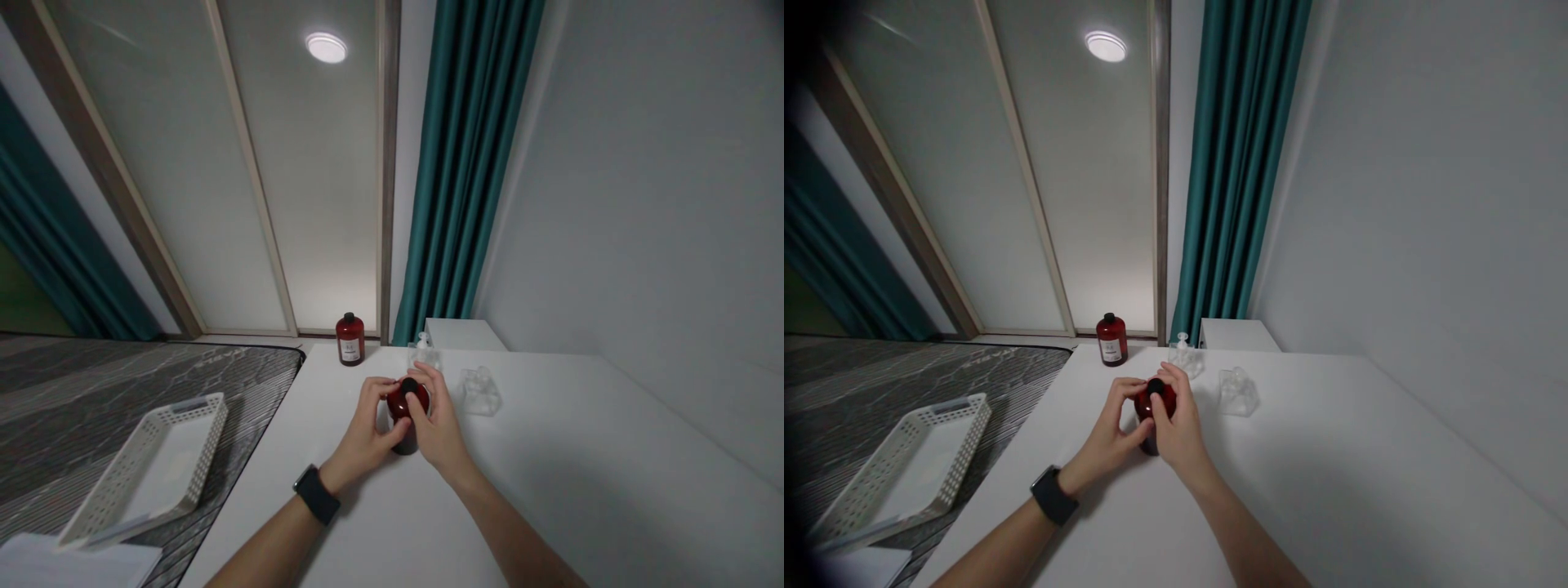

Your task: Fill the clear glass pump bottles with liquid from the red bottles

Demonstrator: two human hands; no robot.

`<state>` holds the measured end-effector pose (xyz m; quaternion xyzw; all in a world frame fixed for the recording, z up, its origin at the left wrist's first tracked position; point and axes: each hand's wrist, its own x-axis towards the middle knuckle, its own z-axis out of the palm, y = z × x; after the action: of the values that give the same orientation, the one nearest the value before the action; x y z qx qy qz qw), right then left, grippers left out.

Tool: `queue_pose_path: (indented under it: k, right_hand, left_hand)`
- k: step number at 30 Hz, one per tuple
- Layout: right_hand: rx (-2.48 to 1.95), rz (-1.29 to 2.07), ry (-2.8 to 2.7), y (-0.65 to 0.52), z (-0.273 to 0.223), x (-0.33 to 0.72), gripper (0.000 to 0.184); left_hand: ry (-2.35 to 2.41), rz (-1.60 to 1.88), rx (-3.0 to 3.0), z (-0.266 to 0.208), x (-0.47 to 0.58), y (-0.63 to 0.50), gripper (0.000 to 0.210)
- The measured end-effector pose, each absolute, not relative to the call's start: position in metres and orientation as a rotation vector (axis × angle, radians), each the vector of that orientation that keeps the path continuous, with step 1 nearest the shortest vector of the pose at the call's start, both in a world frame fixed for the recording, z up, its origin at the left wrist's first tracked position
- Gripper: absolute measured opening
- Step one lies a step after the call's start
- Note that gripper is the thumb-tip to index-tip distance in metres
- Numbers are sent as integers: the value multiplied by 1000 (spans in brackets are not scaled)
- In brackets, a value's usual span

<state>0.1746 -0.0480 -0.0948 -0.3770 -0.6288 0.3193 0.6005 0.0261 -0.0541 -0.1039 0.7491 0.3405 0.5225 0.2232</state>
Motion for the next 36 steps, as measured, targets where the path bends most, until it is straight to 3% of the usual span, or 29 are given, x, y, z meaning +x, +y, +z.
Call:
queue_pose_path:
  k: [7,19,24,31,36]
  right_hand:
    - [-850,800,-1448,-48,-99,177,35]
    - [-734,890,-1532,-43,-97,189,38]
    - [-716,975,-1467,-41,-97,187,48]
    - [-754,911,-1460,-41,-99,181,33]
    - [-737,939,-1494,-41,-104,185,37]
  left_hand:
    - [956,1454,2080,-104,29,-54,44]
    - [954,1502,2011,-103,30,-53,42]
    - [946,1500,2016,-104,30,-56,42]
    - [975,1500,2019,-107,31,-59,42]
    - [961,1488,2075,-106,30,-57,43]
